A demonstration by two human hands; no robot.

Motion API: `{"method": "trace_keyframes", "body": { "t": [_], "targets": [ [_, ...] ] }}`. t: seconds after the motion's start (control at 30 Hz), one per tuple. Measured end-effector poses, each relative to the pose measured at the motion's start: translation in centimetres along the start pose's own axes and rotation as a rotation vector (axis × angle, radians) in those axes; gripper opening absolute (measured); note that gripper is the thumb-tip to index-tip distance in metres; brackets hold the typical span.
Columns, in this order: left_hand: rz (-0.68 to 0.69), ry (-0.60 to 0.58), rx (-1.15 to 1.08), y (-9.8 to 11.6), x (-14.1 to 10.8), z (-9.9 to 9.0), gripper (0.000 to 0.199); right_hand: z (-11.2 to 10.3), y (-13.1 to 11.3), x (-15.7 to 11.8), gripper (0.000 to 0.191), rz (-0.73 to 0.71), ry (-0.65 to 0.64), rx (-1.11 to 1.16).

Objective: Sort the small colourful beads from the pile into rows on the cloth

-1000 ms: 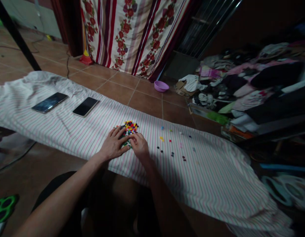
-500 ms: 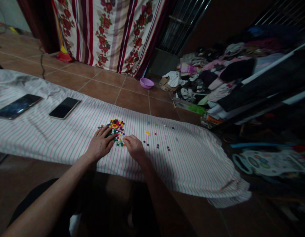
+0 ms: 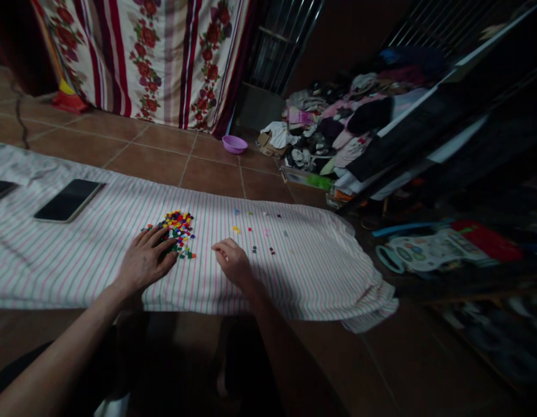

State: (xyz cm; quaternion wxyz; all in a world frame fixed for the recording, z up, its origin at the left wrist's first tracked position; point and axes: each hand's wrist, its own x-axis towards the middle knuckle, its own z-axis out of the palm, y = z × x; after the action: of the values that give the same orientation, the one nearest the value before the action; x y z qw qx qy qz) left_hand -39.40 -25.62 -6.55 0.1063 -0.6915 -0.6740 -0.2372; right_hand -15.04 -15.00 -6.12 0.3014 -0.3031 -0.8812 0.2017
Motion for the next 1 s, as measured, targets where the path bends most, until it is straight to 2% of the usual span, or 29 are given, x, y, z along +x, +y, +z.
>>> {"method": "trace_keyframes", "body": {
  "t": [0.23,0.57,0.73,1.0],
  "targets": [
    [-0.007,0.01,-0.06,-0.1,0.1,-0.2,0.037,-3.4,2.9,-1.6,0.027,0.14,0.182,-0.049],
    [0.009,0.05,-0.089,-0.6,-0.1,0.2,0.034,-8.6,7.8,-4.0,0.023,0.476,0.4,-0.185],
    [0.006,0.029,-0.089,-0.6,-0.1,0.1,0.034,-8.9,9.6,-5.0,0.022,0.621,0.406,-0.133],
    [0.006,0.036,-0.069,-0.5,0.0,0.0,0.035,-8.5,10.3,-5.3,0.026,0.651,0.393,-0.125]
  ]
}}
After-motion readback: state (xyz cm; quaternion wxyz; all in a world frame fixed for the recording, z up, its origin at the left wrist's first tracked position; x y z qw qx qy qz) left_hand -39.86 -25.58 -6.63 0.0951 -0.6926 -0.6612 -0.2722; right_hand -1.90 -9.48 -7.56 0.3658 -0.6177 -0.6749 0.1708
